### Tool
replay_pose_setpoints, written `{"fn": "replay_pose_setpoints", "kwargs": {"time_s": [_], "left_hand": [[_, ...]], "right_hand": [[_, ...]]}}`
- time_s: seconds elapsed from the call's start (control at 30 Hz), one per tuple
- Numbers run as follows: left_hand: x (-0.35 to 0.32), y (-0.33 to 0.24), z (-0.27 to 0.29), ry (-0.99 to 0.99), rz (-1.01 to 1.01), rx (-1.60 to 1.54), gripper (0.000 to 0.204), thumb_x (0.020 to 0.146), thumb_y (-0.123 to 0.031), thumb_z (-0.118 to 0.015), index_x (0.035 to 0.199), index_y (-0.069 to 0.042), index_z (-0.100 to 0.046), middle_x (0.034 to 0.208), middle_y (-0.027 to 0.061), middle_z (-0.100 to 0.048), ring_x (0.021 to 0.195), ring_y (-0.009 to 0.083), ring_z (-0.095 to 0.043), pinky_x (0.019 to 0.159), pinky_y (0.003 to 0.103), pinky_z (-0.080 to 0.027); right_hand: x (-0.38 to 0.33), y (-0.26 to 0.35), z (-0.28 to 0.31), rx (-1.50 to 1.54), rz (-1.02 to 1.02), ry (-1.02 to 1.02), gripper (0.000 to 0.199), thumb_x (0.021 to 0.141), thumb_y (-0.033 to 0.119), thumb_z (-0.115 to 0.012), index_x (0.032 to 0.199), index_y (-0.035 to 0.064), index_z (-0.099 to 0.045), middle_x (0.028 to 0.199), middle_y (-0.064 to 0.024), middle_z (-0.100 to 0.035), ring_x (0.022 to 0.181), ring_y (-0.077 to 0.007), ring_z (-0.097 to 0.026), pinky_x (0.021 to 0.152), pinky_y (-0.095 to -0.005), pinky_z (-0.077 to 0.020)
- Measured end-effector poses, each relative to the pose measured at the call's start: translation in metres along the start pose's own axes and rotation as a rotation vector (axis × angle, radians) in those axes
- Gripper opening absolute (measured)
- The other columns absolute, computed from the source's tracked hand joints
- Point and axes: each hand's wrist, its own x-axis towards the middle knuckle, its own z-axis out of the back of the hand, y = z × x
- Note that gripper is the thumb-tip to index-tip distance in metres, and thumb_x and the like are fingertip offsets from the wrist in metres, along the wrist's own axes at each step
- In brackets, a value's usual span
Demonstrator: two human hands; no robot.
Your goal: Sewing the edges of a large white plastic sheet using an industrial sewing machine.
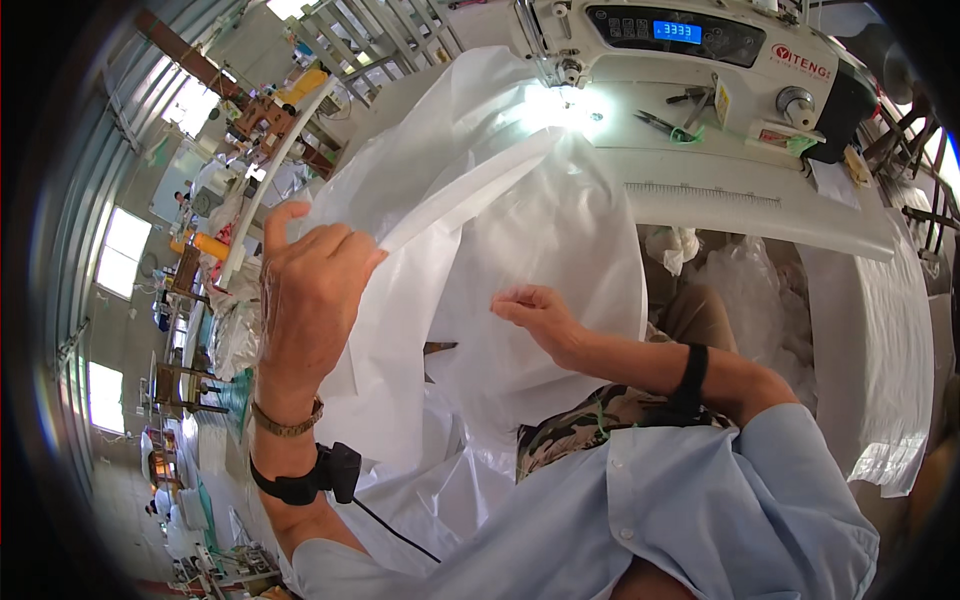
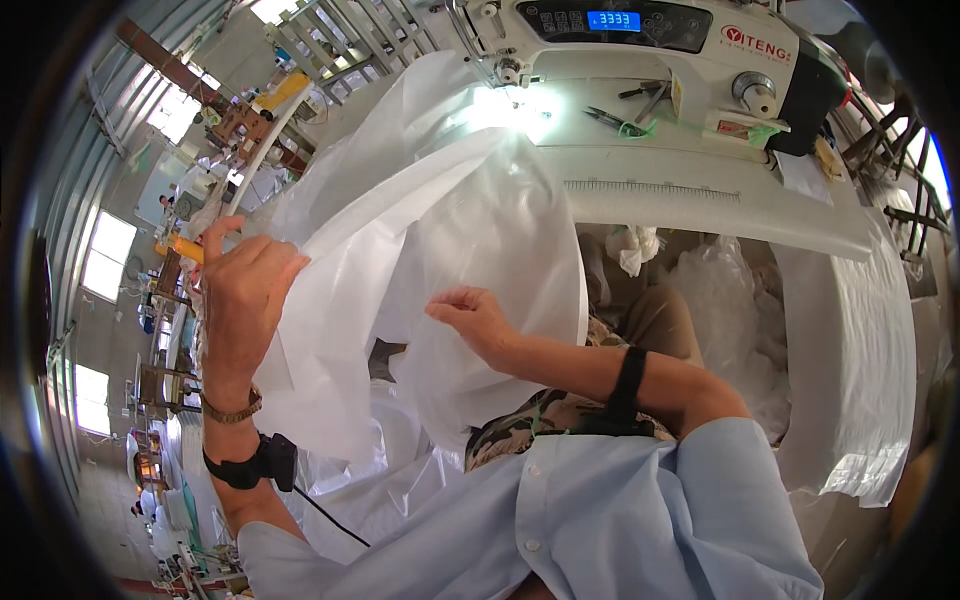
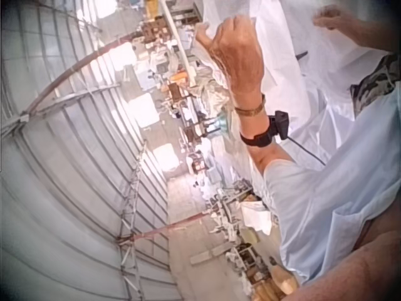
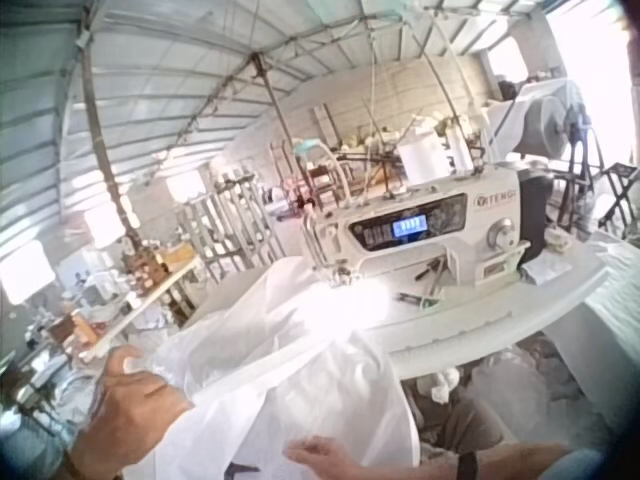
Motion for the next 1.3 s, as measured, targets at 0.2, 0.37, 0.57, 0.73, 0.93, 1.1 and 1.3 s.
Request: {"fn": "replay_pose_setpoints", "kwargs": {"time_s": [0.2, 0.37, 0.57, 0.73, 0.93, 1.1, 1.3], "left_hand": [[-0.048, -0.033, -0.044, 0.164, 0.3, -0.802, 0.015, 0.08, -0.009, -0.075, 0.084, -0.002, -0.062, 0.077, 0.0136, -0.062, 0.078, 0.0322, -0.059, 0.074, 0.042, -0.047], [-0.096, -0.098, -0.1, 0.328, 0.616, -1.2, 0.011, 0.087, -0.004, -0.068, 0.093, 0.001, -0.06, 0.079, 0.0155, -0.063, 0.071, 0.03, -0.061, 0.064, 0.037, -0.047], [-0.099, -0.152, -0.129, 0.127, 0.585, -1.212, 0.014, 0.088, 0.004, -0.061, 0.103, 0.003, -0.062, 0.089, 0.0138, -0.065, 0.08, 0.0234, -0.062, 0.069, 0.031, -0.05], [-0.096, -0.153, -0.141, 0.142, 0.523, -1.293, 0.021, 0.088, 0.006, -0.059, 0.107, 0.001, -0.064, 0.096, 0.0124, -0.066, 0.081, 0.0259, -0.064, 0.071, 0.029, -0.049], [-0.092, -0.155, -0.151, 0.168, 0.804, -1.731, 0.014, 0.097, -0.003, -0.054, 0.109, 0.003, -0.06, 0.087, 0.0047, -0.063, 0.078, 0.0102, -0.058, 0.069, 0.027, -0.048], [-0.071, -0.144, -0.153, 0.252, 0.825, -1.65, 0.037, 0.103, -0.032, -0.052, 0.108, 0.004, -0.057, 0.076, 0.0031, -0.058, 0.067, 0.0079, -0.052, 0.062, 0.023, -0.046], [-0.06, -0.139, -0.169, 0.26, 0.692, -1.572, 0.037, 0.098, -0.033, -0.061, 0.099, 0.003, -0.058, 0.065, 0.0014, -0.053, 0.061, 0.0064, -0.046, 0.054, 0.026, -0.042]], "right_hand": [[-0.062, 0.07, -0.003, 0.049, 0.301, 0.263, 0.008, 0.097, 0.008, -0.056, 0.09, 0.0051, -0.059, 0.086, -0.0011, -0.063, 0.086, -0.0074, -0.058, 0.084, -0.0271, -0.0463], [-0.078, 0.056, 0.011, -0.11, 0.229, 0.209, 0.007, 0.097, 0.007, -0.054, 0.091, 0.0044, -0.056, 0.083, -0.0003, -0.062, 0.082, -0.0076, -0.059, 0.078, -0.0253, -0.0473], [-0.087, 0.05, 0.025, -0.47, 0.055, 0.211, 0.012, 0.095, 0.011, -0.056, 0.089, 0.0014, -0.053, 0.07, -0.0062, -0.06, 0.064, -0.0141, -0.059, 0.061, -0.0315, -0.0472], [-0.085, 0.044, 0.031, -1.057, 0.337, 0.241, 0.012, 0.088, 0.014, -0.061, 0.09, 0.0048, -0.054, 0.064, -0.014, -0.06, 0.06, -0.0343, -0.061, 0.058, -0.0402, -0.0475], [-0.086, 0.041, 0.03, -1.297, 0.467, 0.24, 0.014, 0.087, 0.011, -0.064, 0.089, 0.0068, -0.051, 0.057, -0.0087, -0.057, 0.054, -0.0343, -0.058, 0.07, -0.0409, -0.0509], [-0.084, 0.037, 0.028, -1.275, 0.59, 0.287, 0.016, 0.086, 0.01, -0.065, 0.089, 0.0074, -0.049, 0.056, -0.0063, -0.054, 0.053, -0.0311, -0.058, 0.075, -0.0422, -0.0506], [-0.075, 0.033, 0.039, -1.427, 0.85, 0.453, 0.018, 0.081, 0.011, -0.065, 0.092, 0.0056, -0.053, 0.08, -0.0063, -0.06, 0.073, -0.0244, -0.063, 0.079, -0.0399, -0.0497]]}}
